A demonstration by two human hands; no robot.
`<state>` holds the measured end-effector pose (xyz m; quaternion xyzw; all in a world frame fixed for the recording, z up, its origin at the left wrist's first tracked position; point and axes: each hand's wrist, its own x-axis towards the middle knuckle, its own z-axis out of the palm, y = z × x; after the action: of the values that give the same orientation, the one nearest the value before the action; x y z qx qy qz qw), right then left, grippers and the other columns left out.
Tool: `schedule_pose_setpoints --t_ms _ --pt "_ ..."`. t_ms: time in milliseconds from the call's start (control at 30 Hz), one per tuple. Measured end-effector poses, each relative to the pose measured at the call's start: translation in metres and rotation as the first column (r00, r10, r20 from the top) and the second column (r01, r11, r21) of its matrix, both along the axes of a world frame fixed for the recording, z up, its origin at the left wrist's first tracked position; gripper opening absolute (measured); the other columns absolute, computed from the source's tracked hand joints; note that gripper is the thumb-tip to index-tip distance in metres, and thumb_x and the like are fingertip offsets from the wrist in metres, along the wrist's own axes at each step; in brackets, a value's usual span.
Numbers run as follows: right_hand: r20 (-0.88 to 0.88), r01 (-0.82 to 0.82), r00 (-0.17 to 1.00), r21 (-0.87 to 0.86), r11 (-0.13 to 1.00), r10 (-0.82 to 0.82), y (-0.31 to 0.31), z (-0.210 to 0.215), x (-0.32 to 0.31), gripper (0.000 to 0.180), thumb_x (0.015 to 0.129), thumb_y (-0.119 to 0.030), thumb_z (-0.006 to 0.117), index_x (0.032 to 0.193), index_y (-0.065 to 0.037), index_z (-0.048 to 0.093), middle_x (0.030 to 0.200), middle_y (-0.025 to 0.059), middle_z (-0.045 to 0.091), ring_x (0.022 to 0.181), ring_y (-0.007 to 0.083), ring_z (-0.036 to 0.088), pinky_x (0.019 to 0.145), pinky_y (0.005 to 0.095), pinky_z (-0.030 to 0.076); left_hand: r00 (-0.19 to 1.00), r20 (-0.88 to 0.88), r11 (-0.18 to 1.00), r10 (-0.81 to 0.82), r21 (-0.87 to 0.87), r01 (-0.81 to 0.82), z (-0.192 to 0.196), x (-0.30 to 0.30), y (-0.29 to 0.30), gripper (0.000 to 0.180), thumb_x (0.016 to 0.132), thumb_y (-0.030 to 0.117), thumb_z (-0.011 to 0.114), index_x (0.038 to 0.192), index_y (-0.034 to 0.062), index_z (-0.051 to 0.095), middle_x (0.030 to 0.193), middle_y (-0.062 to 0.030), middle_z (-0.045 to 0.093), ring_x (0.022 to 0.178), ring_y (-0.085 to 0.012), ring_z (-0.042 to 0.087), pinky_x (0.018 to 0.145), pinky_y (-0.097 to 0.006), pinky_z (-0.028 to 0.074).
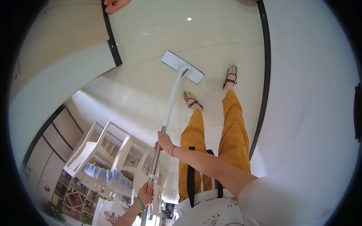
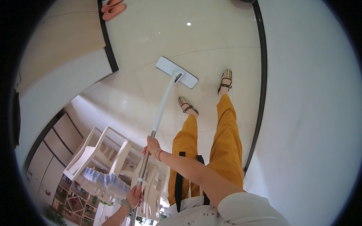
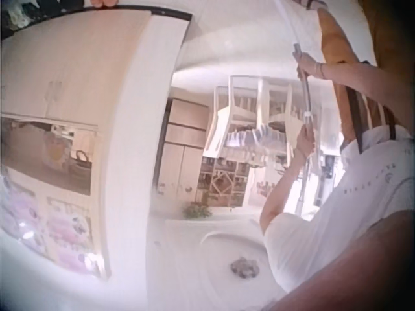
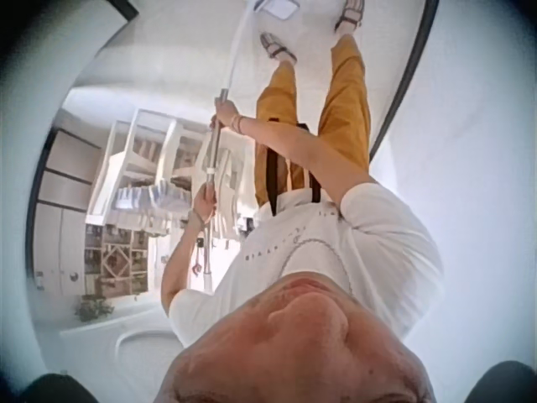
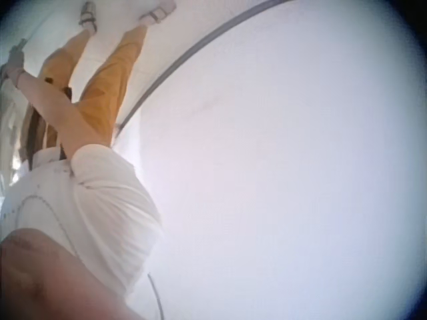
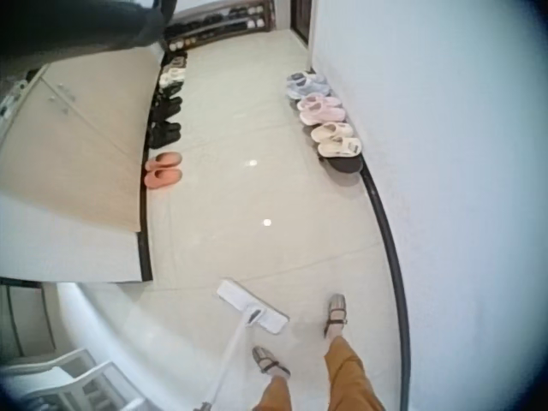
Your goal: The person mops tiled floors in a bathroom and hallway using a flat mop. They dip the mop into a red bucket of water, wring it, and continue mopping around shoes and furniture.
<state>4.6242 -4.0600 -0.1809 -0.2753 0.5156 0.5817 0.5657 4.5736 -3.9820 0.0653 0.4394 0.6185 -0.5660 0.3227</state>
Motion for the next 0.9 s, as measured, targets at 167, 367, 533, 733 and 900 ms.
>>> schedule_pose_setpoints --t_ms 167,367,533,733,900 --pt "0.095 0.141 0.986 -0.040 0.989 -0.137 -0.052 -0.025 0.051 0.043 0.090 -0.043 0.036 0.072 -0.003 0.037 0.054 0.0123 0.047 0.043 0.0260 0.052 0.040 0.0412 0.050 0.955 0.158 0.957 -0.252 -0.104 0.270 -0.035 0.047 -0.024 0.038 0.089 0.043 0.042 0.079 0.0066 0.043 0.053 -0.0049 0.046 0.040 -0.0136 0.045 0.037 -0.030 0.037" --pt "0.311 0.358 0.905 -0.192 0.914 -0.290 -0.172 -0.073 0.201 0.034 0.087 -0.037 0.038 0.073 -0.006 0.035 0.053 0.0102 0.045 0.041 0.0242 0.049 0.035 0.0381 0.043 0.605 0.570 0.703 -0.557 -0.066 0.709 -0.127 0.174 -0.095 0.041 0.092 0.038 0.038 0.082 -0.0012 0.043 0.063 -0.0249 0.053 0.062 -0.0434 0.051 0.055 -0.043 0.042" --pt "0.430 0.537 0.800 -0.205 0.818 -0.418 -0.249 -0.105 0.305 0.028 0.086 -0.034 0.038 0.079 -0.008 0.033 0.056 0.0074 0.039 0.045 0.0218 0.043 0.045 0.0420 0.043 0.480 0.634 0.610 -0.607 -0.016 0.792 -0.156 0.293 -0.161 0.044 0.091 0.040 0.037 0.080 -0.0022 0.043 0.067 -0.0251 0.055 0.063 -0.0419 0.053 0.055 -0.043 0.041" --pt "0.452 0.680 0.688 -0.130 0.722 -0.567 -0.278 -0.079 0.366 0.026 0.087 -0.032 0.037 0.081 -0.008 0.032 0.062 0.0069 0.040 0.049 0.0204 0.044 0.049 0.0407 0.044 0.679 0.507 0.728 -0.531 -0.137 0.671 -0.116 0.383 -0.196 0.039 0.090 0.045 0.040 0.074 0.0097 0.037 0.052 0.0035 0.031 0.038 -0.0056 0.027 0.032 -0.023 0.024" --pt "0.439 0.732 0.632 -0.067 0.679 -0.638 -0.299 -0.053 0.382 0.025 0.086 -0.031 0.037 0.081 -0.007 0.032 0.061 0.0073 0.041 0.049 0.0205 0.046 0.048 0.0404 0.045 0.825 0.351 0.811 -0.442 -0.236 0.535 -0.069 0.420 -0.230 0.038 0.090 0.044 0.040 0.077 0.0087 0.038 0.054 0.0026 0.034 0.040 -0.0063 0.030 0.033 -0.022 0.025"
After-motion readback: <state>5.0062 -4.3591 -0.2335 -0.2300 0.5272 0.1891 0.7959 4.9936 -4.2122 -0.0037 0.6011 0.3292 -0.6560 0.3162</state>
